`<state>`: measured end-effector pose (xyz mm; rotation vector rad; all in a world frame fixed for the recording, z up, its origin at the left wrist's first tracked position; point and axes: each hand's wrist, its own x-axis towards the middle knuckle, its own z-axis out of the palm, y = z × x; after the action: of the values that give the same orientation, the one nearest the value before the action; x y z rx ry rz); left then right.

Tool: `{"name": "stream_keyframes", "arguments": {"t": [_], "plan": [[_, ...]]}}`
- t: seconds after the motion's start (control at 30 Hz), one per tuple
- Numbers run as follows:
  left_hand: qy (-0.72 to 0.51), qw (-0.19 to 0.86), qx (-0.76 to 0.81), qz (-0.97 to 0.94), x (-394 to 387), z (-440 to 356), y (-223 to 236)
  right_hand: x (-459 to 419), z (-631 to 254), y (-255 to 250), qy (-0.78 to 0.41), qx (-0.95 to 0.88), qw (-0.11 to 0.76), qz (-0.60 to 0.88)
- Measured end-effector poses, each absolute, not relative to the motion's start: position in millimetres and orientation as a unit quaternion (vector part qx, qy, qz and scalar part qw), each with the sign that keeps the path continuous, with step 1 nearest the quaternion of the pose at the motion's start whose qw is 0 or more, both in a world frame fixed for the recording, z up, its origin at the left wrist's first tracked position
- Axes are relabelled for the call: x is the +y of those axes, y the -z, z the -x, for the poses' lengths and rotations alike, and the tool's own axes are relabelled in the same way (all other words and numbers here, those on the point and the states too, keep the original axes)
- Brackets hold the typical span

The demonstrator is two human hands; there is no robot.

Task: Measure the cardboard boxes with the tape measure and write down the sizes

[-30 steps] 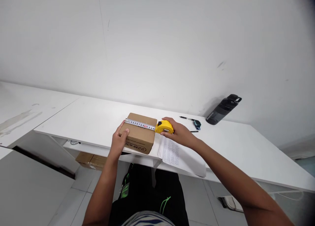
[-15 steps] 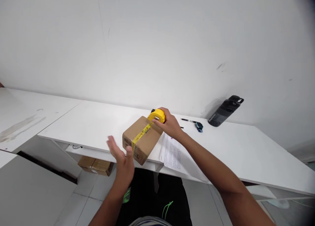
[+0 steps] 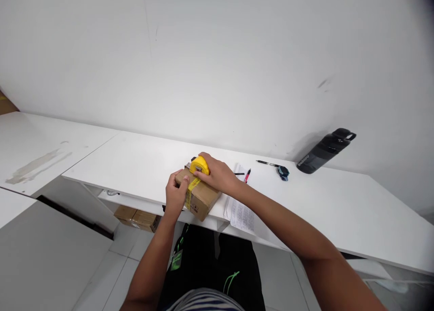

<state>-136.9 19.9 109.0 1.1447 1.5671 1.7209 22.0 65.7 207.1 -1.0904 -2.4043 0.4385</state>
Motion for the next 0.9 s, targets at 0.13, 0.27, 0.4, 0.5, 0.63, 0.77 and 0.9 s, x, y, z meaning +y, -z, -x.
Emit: {"name": "stream_keyframes", "arguments": {"t": [0.13, 0.27, 0.4, 0.5, 0.63, 0.77, 0.9], "plan": [[-0.637, 0.269, 0.581, -0.429, 21.2, 137.6, -108.3, 41.5, -65.5, -204.9, -0.179, -0.862, 0.232, 0.413], [-0.632, 0.26, 0.589, -0.432, 21.1, 138.0, -108.2, 15.9, -91.6, -199.3, -0.173, -0.847, 0.229, 0.448], [-0.631, 0.259, 0.594, -0.426, 21.2, 138.5, -108.4, -0.7, -101.2, -191.0, -0.146, -0.834, 0.225, 0.481], [-0.634, 0.263, 0.589, -0.427, 22.6, 139.2, -107.8, -7.3, -104.6, -182.9, -0.133, -0.83, 0.243, 0.484], [-0.632, 0.266, 0.59, -0.426, 24.0, 140.5, -107.2, -10.3, -103.7, -177.0, -0.125, -0.827, 0.257, 0.484], [-0.627, 0.258, 0.591, -0.437, 22.6, 141.1, -108.8, -8.8, -101.4, -180.4, -0.134, -0.83, 0.249, 0.481], [-0.627, 0.264, 0.589, -0.436, 21.2, 139.0, -110.5, -6.5, -104.0, -180.0, -0.156, -0.822, 0.266, 0.479]]}}
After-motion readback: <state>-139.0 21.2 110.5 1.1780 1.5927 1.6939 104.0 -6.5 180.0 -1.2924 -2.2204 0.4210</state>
